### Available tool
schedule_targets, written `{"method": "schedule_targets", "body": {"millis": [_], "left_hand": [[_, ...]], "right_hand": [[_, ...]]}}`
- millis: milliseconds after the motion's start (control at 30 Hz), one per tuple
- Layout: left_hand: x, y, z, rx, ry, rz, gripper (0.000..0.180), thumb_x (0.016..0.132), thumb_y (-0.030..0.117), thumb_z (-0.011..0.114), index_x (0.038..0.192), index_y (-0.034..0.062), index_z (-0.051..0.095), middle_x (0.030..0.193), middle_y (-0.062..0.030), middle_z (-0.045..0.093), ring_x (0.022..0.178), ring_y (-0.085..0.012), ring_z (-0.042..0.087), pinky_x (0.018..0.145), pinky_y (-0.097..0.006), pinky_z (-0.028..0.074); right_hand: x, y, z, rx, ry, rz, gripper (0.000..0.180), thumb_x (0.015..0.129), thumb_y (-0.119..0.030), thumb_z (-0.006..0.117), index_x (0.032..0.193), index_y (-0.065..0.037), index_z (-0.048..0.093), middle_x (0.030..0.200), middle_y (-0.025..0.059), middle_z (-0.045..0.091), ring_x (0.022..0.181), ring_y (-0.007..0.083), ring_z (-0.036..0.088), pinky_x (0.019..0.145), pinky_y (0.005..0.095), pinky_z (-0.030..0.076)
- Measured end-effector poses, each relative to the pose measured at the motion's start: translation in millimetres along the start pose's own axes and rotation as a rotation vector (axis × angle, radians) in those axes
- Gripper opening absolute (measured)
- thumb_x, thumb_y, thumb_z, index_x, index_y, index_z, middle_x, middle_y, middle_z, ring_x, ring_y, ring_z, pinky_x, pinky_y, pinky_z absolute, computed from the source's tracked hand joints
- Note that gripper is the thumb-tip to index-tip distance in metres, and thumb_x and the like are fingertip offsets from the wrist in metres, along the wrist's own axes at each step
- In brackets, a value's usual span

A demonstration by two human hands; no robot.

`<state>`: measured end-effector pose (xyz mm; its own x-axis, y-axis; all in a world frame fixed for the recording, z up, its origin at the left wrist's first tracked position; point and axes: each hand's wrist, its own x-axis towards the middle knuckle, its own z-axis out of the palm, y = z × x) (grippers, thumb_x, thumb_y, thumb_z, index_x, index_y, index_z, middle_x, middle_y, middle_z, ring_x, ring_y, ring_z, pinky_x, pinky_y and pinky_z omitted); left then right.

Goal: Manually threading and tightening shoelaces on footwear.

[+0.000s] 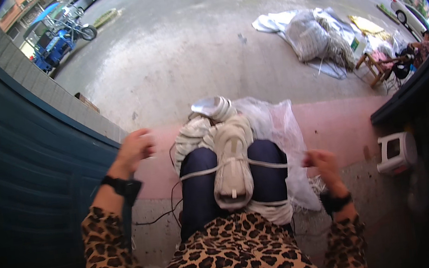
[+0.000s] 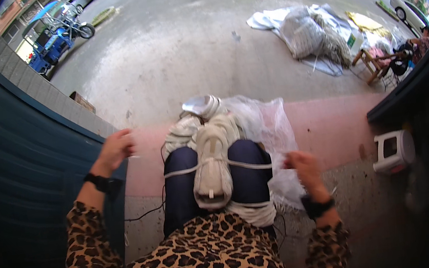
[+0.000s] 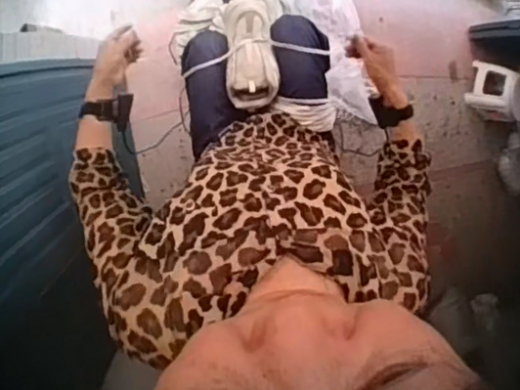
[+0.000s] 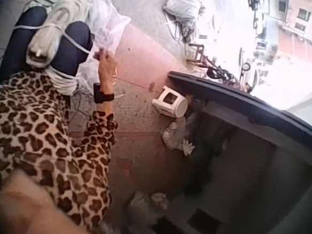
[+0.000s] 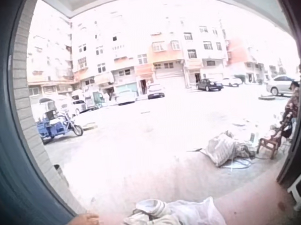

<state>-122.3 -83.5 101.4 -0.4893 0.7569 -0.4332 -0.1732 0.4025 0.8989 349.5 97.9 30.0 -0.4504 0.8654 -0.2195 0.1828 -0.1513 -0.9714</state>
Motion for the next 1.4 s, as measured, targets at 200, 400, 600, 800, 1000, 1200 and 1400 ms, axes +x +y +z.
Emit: {"method": "schedule_targets", "body": {"millis": [200, 400, 600, 800, 1000, 1200, 1400], "left_hand": [[-4.2, -28.9, 140.8, 0.145, -0.424, -0.172, 0.021, 0.085, 0.011, 0.057, 0.101, -0.0011, 0.053, 0.088, -0.01, 0.062, 0.071, -0.0143, 0.062, 0.065, -0.024, 0.051], [-12.7, -37.7, 185.4, -0.027, -0.388, -0.386, 0.007, 0.086, 0.006, 0.047, 0.09, 0.0004, 0.05, 0.083, -0.008, 0.056, 0.073, -0.0143, 0.059, 0.059, -0.022, 0.048], [-2.2, -49.0, 205.0, -0.032, -0.317, -0.398, 0.005, 0.083, 0.004, 0.048, 0.087, 0.002, 0.051, 0.082, -0.0046, 0.053, 0.073, -0.015, 0.056, 0.065, -0.024, 0.047], [-2.2, -56.0, 209.9, -0.097, -0.218, -0.263, 0.005, 0.082, 0.004, 0.05, 0.087, 0.0038, 0.051, 0.079, -0.0029, 0.051, 0.071, -0.014, 0.053, 0.065, -0.025, 0.043], [-4.9, -57.8, 211.2, -0.167, -0.169, -0.214, 0.004, 0.084, 0.007, 0.051, 0.086, 0.0038, 0.052, 0.078, -0.0023, 0.052, 0.071, -0.0132, 0.053, 0.064, -0.024, 0.044], [-9.6, -59.2, 213.2, -0.137, -0.125, -0.194, 0.003, 0.085, 0.007, 0.05, 0.087, 0.0044, 0.051, 0.08, -0.0023, 0.052, 0.07, -0.012, 0.054, 0.064, -0.023, 0.045], [-14.0, -63.0, 212.9, -0.153, -0.098, -0.178, 0.006, 0.086, 0.007, 0.05, 0.091, 0.0043, 0.048, 0.08, -0.0027, 0.052, 0.071, -0.0122, 0.054, 0.066, -0.024, 0.046]], "right_hand": [[21.4, -19.0, 114.7, -0.649, -0.165, -0.822, 0.013, 0.081, -0.012, 0.057, 0.074, 0.0, 0.057, 0.077, 0.0145, 0.056, 0.074, 0.0329, 0.053, 0.067, 0.0411, 0.042], [24.9, -4.5, 121.6, -0.582, -0.36, -0.445, 0.018, 0.085, -0.014, 0.05, 0.087, 0.001, 0.058, 0.08, 0.022, 0.06, 0.077, 0.0384, 0.058, 0.066, 0.0425, 0.046], [33.5, -12.0, 125.2, -0.812, -0.463, -0.301, 0.023, 0.084, -0.021, 0.047, 0.084, -0.006, 0.064, 0.075, 0.0203, 0.061, 0.074, 0.0369, 0.06, 0.065, 0.0447, 0.047], [44.3, -5.0, 125.6, -0.872, -0.361, -0.379, 0.022, 0.084, -0.022, 0.048, 0.082, -0.007, 0.065, 0.073, 0.0187, 0.062, 0.07, 0.0362, 0.06, 0.063, 0.0454, 0.047], [56.6, -2.1, 128.7, -0.906, -0.337, -0.445, 0.019, 0.084, -0.017, 0.047, 0.08, -0.003, 0.058, 0.07, 0.0196, 0.06, 0.069, 0.0367, 0.06, 0.06, 0.0445, 0.047], [60.8, -2.9, 137.5, -1.097, -0.404, -0.476, 0.013, 0.081, -0.014, 0.048, 0.079, -0.004, 0.055, 0.075, 0.0161, 0.062, 0.067, 0.0332, 0.061, 0.058, 0.042, 0.049], [62.2, 0.2, 140.9, -1.105, -0.424, -0.738, 0.01, 0.08, -0.012, 0.05, 0.083, -0.005, 0.055, 0.077, 0.0117, 0.06, 0.067, 0.0287, 0.062, 0.055, 0.0382, 0.049]]}}
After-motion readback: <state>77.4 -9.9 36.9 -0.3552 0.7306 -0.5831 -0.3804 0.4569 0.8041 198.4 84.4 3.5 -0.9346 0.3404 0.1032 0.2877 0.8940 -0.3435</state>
